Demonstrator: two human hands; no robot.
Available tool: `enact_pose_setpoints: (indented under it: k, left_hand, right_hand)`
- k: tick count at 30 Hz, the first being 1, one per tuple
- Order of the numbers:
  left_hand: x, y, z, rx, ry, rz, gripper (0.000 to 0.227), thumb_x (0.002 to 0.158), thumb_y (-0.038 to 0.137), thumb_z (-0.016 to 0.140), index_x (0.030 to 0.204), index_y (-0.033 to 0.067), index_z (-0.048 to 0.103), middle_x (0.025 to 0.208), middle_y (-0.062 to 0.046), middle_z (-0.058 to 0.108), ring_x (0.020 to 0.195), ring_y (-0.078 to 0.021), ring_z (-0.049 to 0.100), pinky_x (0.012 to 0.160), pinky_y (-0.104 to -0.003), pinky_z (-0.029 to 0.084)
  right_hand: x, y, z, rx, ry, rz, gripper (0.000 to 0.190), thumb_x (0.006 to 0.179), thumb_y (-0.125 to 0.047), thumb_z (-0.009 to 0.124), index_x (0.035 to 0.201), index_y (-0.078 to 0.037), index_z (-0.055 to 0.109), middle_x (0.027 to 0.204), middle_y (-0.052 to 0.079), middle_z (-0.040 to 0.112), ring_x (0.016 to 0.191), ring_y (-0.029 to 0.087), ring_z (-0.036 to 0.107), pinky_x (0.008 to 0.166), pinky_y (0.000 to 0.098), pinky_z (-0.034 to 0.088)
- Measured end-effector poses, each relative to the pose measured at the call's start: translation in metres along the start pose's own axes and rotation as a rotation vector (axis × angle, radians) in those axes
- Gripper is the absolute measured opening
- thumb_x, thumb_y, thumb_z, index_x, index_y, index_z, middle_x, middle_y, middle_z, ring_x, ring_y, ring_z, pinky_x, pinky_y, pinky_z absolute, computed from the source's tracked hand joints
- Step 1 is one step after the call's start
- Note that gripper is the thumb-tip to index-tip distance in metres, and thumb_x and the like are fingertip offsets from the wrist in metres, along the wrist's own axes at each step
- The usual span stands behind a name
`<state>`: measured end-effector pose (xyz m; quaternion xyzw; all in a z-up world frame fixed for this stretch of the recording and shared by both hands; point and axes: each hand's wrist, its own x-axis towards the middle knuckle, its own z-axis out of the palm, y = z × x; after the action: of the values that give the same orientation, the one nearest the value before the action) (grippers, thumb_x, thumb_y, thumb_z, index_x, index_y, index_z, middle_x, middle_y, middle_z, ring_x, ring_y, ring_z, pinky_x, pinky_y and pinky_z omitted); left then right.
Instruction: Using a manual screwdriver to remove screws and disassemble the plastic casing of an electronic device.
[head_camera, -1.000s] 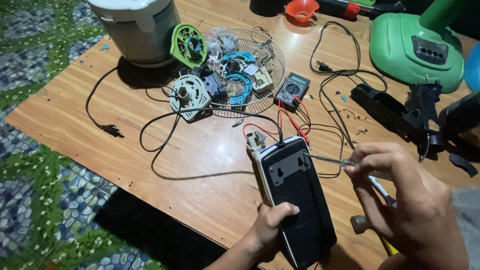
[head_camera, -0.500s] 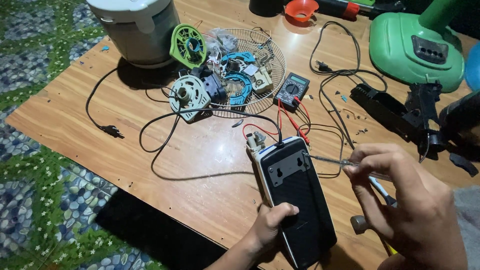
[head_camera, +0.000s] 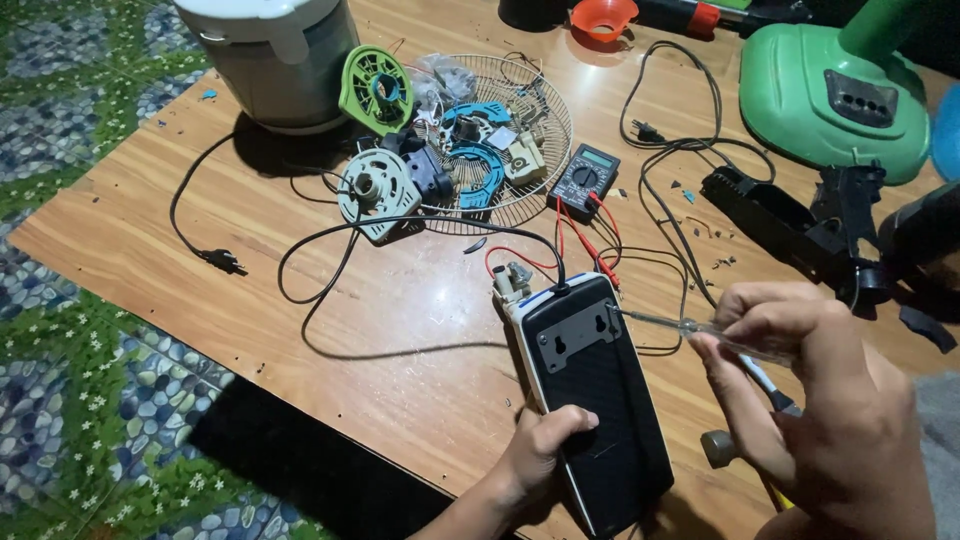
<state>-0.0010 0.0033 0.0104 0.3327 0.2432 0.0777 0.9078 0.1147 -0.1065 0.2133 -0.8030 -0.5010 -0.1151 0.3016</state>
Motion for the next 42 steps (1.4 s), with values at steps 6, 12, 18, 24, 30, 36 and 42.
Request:
enact_pose_setpoints:
  k: [6,12,18,24,30,36,42]
  left_hand:
    - [-0.012,0.018,0.015,-0.045,0.037,-0.098,0.016,0.081,0.014,0.06,0.093,0.0051,0.055,0.086,-0.013,0.055,0.083,-0.0234,0.052,0.078,-0.04,0.042]
    - [-0.006,0.007,0.007,-0.041,0.027,-0.023,0.005,0.082,0.01,0.06,0.084,0.0057,0.059,0.079,-0.009,0.055,0.075,-0.0188,0.051,0.073,-0.034,0.041]
    - [-0.014,0.022,0.019,-0.056,0.072,-0.1,0.028,0.079,0.012,0.059,0.105,0.002,0.056,0.094,-0.017,0.056,0.088,-0.0253,0.053,0.08,-0.04,0.044]
    - [-0.005,0.009,0.01,0.054,0.015,0.111,0.025,0.083,0.01,0.061,0.105,0.0003,0.058,0.088,-0.014,0.061,0.079,-0.0221,0.058,0.073,-0.036,0.05]
    - [-0.005,0.003,0.008,0.113,-0.007,0.331,0.016,0.086,0.006,0.063,0.1,-0.0023,0.062,0.078,-0.011,0.064,0.062,-0.0174,0.058,0.059,-0.028,0.051]
    - [-0.02,0.003,0.023,0.294,0.097,0.574,0.017,0.094,0.013,0.069,0.097,-0.0027,0.065,0.077,-0.009,0.068,0.059,-0.0147,0.061,0.052,-0.025,0.053]
    - [-0.033,0.006,0.039,0.478,0.234,0.698,0.033,0.099,0.023,0.061,0.124,0.0016,0.054,0.096,-0.011,0.069,0.078,-0.018,0.069,0.07,-0.032,0.059]
  right_hand:
    - [-0.003,0.005,0.005,-0.13,0.032,0.043,0.047,0.083,-0.006,0.085,0.114,0.012,0.054,0.105,0.018,0.074,0.084,0.023,0.076,0.067,0.0341,0.06]
    - [0.003,0.002,-0.002,-0.004,-0.026,0.013,0.03,0.079,0.005,0.077,0.097,0.004,0.053,0.103,0.015,0.074,0.081,0.02,0.076,0.067,0.0323,0.06]
    - [0.002,-0.001,0.004,-0.081,0.037,0.028,0.04,0.084,-0.002,0.082,0.114,0.008,0.057,0.097,0.015,0.074,0.08,0.02,0.075,0.066,0.0323,0.059]
    - [0.003,0.006,0.002,0.001,-0.023,-0.028,0.03,0.078,0.009,0.075,0.1,0.005,0.055,0.104,0.016,0.073,0.081,0.02,0.076,0.07,0.0318,0.063]
    - [0.002,0.0,0.005,-0.062,0.026,-0.009,0.03,0.084,0.001,0.078,0.106,0.007,0.058,0.099,0.016,0.073,0.079,0.021,0.073,0.066,0.034,0.057]
    - [0.0,0.0,0.007,-0.124,0.056,-0.006,0.027,0.091,0.0,0.079,0.111,0.008,0.063,0.089,0.012,0.075,0.067,0.018,0.07,0.058,0.0314,0.053]
    - [0.002,-0.002,0.005,-0.106,0.049,-0.01,0.023,0.088,-0.003,0.079,0.106,0.003,0.065,0.084,0.008,0.073,0.062,0.016,0.067,0.056,0.0305,0.051]
